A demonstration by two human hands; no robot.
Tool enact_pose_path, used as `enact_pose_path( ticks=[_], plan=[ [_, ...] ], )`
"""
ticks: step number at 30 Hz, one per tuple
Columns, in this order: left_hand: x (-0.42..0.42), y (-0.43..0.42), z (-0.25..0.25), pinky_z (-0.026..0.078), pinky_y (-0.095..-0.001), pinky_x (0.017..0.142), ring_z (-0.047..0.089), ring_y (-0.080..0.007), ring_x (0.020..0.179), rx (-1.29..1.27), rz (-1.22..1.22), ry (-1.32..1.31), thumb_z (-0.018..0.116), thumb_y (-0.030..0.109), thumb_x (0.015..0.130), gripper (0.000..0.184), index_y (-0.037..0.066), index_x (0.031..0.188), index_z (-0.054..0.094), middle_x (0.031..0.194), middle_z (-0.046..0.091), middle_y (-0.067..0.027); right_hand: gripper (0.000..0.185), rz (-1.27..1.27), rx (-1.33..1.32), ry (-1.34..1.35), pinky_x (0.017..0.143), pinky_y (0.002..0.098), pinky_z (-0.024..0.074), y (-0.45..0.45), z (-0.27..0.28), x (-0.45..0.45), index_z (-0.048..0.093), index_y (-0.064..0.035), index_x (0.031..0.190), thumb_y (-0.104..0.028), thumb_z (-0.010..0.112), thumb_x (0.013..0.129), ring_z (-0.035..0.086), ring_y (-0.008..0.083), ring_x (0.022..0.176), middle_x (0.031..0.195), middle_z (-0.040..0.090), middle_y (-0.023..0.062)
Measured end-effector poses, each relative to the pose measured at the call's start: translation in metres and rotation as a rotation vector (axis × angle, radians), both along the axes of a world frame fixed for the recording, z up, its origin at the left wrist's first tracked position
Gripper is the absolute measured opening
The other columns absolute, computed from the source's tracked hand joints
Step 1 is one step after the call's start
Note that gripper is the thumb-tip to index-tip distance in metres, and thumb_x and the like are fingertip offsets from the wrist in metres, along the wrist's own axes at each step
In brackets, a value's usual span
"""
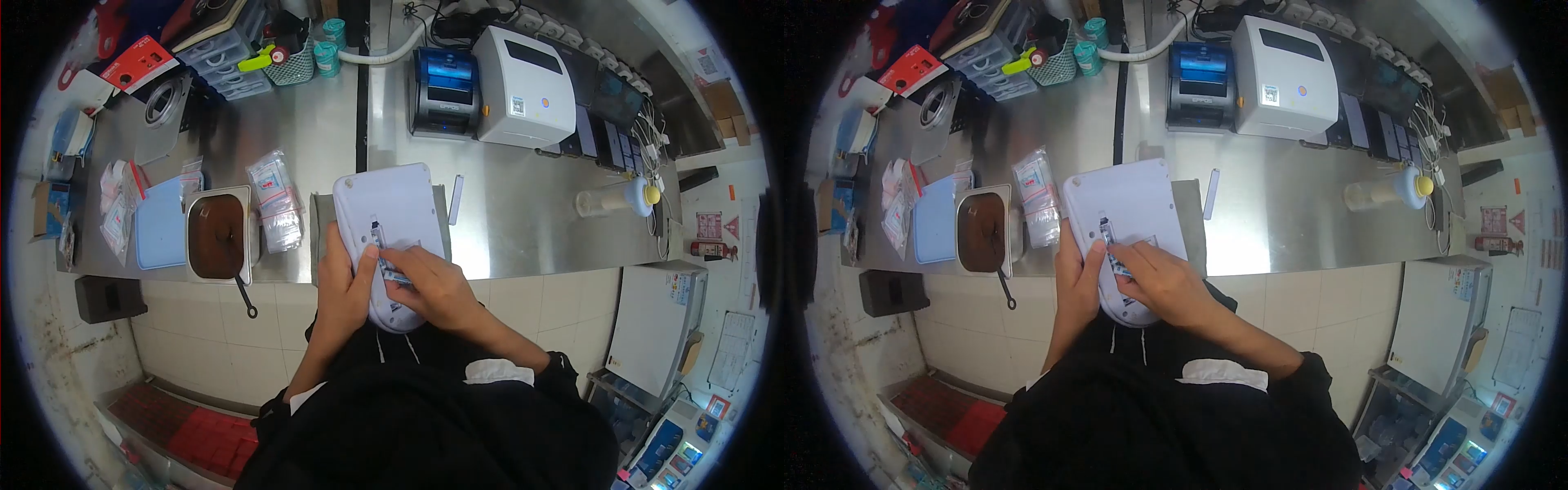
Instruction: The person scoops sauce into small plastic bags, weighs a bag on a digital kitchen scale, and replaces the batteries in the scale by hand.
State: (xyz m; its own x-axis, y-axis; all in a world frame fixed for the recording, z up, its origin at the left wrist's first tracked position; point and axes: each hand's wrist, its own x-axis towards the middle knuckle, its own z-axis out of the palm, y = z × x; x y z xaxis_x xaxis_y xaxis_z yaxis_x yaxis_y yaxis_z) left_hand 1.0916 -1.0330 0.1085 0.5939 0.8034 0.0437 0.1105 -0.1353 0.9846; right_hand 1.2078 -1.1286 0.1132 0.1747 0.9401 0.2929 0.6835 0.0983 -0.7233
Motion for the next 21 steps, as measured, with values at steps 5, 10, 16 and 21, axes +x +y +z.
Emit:
enact_pose_path(
  ticks=[5, 10, 16, 21],
  plan=[
    [0.005, -0.001, 0.009, 0.046, -0.0361, 0.060, 0.062, -0.0321, 0.070, 0.015, 0.000, 0.089, 0.048, 0.013, 0.087, 0.027, -0.003, 0.107, 0.038, 0.077, 0.059, -0.0230, 0.032, -0.011, 0.007, -0.039, 0.060, 0.0335, 0.0479, -0.001, 0.000, 0.004, 0.057, -0.0033, 0.100, -0.008, 0.068, 0.069, 0.058, 0.0260, 0.069, 0.078, 0.054, 0.0093],
    [0.006, -0.002, 0.003, 0.046, -0.0368, 0.058, 0.063, -0.0323, 0.068, 0.003, -0.008, 0.085, 0.048, 0.013, 0.088, 0.028, -0.003, 0.107, 0.037, 0.077, 0.059, -0.0232, 0.023, -0.044, -0.037, -0.011, 0.059, 0.0338, 0.0481, -0.006, 0.005, 0.005, 0.060, -0.0042, 0.094, -0.007, 0.066, 0.072, 0.059, 0.0256, 0.069, 0.078, 0.056, 0.0086],
    [0.007, -0.003, -0.002, 0.046, -0.0355, 0.059, 0.062, -0.0307, 0.068, -0.008, -0.033, 0.040, 0.049, 0.015, 0.088, 0.029, -0.003, 0.107, 0.037, 0.076, 0.059, -0.0223, 0.021, -0.059, -0.167, -0.003, 0.067, 0.0363, 0.0486, -0.005, 0.021, 0.018, 0.057, -0.0048, 0.101, -0.009, 0.057, 0.080, 0.060, 0.0278, 0.082, 0.095, 0.060, 0.0122],
    [0.009, -0.004, -0.004, 0.046, -0.0339, 0.061, 0.061, -0.0251, 0.071, -0.011, -0.026, 0.007, 0.048, 0.015, 0.088, 0.027, -0.003, 0.106, 0.038, 0.080, 0.059, -0.0206, 0.027, -0.051, -0.137, 0.018, 0.070, 0.0356, 0.0475, 0.000, 0.015, 0.013, 0.052, -0.0052, 0.109, -0.011, 0.053, 0.083, 0.058, 0.0297, 0.085, 0.093, 0.058, 0.0154]
  ],
)
